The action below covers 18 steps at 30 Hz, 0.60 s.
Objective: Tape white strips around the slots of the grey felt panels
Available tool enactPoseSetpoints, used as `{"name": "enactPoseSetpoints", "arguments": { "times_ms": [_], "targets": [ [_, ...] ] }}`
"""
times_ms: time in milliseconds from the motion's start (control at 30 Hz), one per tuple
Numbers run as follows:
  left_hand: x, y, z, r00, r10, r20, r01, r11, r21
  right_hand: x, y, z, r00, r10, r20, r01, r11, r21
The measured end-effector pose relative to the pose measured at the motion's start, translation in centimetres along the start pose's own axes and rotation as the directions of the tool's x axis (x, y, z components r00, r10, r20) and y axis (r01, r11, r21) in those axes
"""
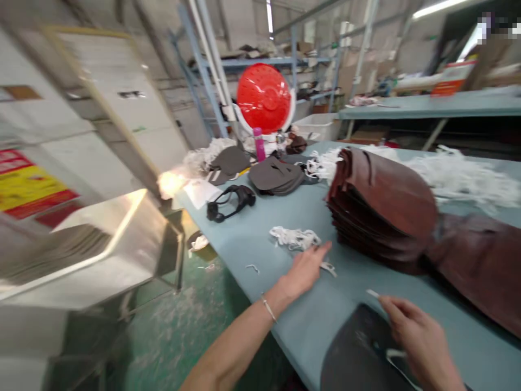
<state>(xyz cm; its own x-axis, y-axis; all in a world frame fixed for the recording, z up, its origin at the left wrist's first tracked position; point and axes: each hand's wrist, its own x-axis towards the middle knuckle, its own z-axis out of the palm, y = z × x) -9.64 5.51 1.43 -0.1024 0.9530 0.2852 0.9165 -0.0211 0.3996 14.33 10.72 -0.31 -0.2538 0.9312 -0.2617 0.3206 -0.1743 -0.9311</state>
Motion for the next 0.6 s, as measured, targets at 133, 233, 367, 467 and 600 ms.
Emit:
{"name": "enactPoseSetpoints", "arguments": {
  "times_ms": [133, 233, 367, 467, 600],
  "targets": [
    [-0.5, 3.4, 0.2, 0.985, 0.03, -0.167, -0.067, 0.973, -0.221, -1.5, -2.4, 1.1, 0.985, 0.154, 0.076, -0.17, 0.936, 0.308],
    [-1.4, 6.0, 1.0, 0.952, 0.304, -0.038, -0.294, 0.874, -0.386, -1.7, -2.7, 0.7, 0.964, 0.163, 0.211, -0.239, 0.879, 0.412],
    [-2.0, 8.2, 2.5, 0.926, 0.375, 0.038, -0.294, 0.78, -0.552, -3.4, -1.7, -1.3, 0.926, 0.148, 0.348, -0.281, 0.885, 0.372],
    [-2.0, 8.8, 3.2, 0.966, 0.235, 0.109, -0.13, 0.805, -0.579, -5.7, -0.4, -3.8, 0.918, 0.102, 0.382, -0.194, 0.958, 0.21],
    [-2.8, 9.5, 4.0, 0.895, 0.02, 0.445, 0.295, 0.722, -0.626, -9.7, 1.5, -8.0, 0.929, 0.098, 0.357, -0.103, 0.995, -0.003]
  ]
}}
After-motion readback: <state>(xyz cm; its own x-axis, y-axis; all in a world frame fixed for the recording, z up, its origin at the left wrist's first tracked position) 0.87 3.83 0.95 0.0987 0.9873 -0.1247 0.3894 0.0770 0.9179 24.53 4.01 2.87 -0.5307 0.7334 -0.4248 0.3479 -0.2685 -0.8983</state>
